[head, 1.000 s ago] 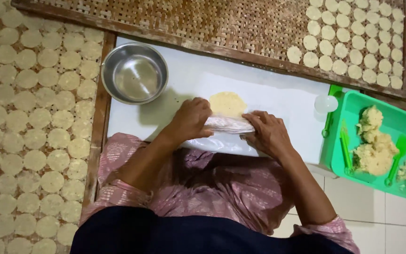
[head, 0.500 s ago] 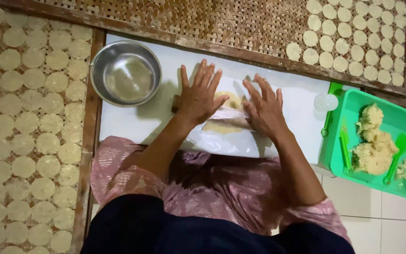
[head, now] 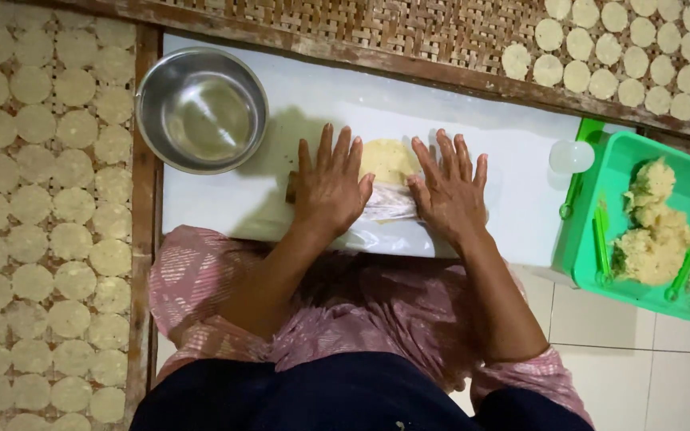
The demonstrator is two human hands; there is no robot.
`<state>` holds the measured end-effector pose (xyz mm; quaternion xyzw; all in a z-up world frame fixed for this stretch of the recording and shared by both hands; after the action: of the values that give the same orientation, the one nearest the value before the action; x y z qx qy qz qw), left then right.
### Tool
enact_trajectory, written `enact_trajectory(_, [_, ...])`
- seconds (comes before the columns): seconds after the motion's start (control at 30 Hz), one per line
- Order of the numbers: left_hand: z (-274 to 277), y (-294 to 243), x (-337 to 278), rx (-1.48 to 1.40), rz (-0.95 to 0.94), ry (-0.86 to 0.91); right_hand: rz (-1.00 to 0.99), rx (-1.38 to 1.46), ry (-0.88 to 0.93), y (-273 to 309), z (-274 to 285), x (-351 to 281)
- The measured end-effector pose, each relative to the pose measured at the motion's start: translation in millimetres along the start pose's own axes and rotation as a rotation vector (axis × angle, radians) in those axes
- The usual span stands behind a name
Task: Flattening dough into small discs and arranging them on a bamboo tray for drying or further processing.
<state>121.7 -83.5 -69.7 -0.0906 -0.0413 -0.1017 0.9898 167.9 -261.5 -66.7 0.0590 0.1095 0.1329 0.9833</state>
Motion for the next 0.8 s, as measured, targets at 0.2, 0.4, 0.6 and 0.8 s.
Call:
enact_trajectory(0.2, [27,-15,-24,0.085,-0.094,-0.39,0.002,0.017,-0.093,1,-5,-16])
enact_trajectory(0.4, [35,-23,-41,0.093,-0.118,-0.389,0.036,0.001,-0.251,6,-5,-35])
enact_trajectory(0.6, [27,-30,-59,0.186,-0.12,-0.494,0.069,0.0,-0.382,6,-10,-54])
enact_trajectory(0.8, [36,-42,-91,0.196,-0.147,-0.535,0.074,-0.016,-0.443,9,-15,-81])
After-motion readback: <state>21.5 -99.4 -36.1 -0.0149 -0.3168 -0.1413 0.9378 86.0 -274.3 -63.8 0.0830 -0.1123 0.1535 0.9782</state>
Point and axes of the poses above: each hand's wrist, its own x-axis towards the middle knuckle, its own z-axis out of the back of the hand, y = z × x, the point moved 9 cm from there along x, towards the middle knuckle, and after that the axes turned 10 degrees about -z, right-handed, at the moved point
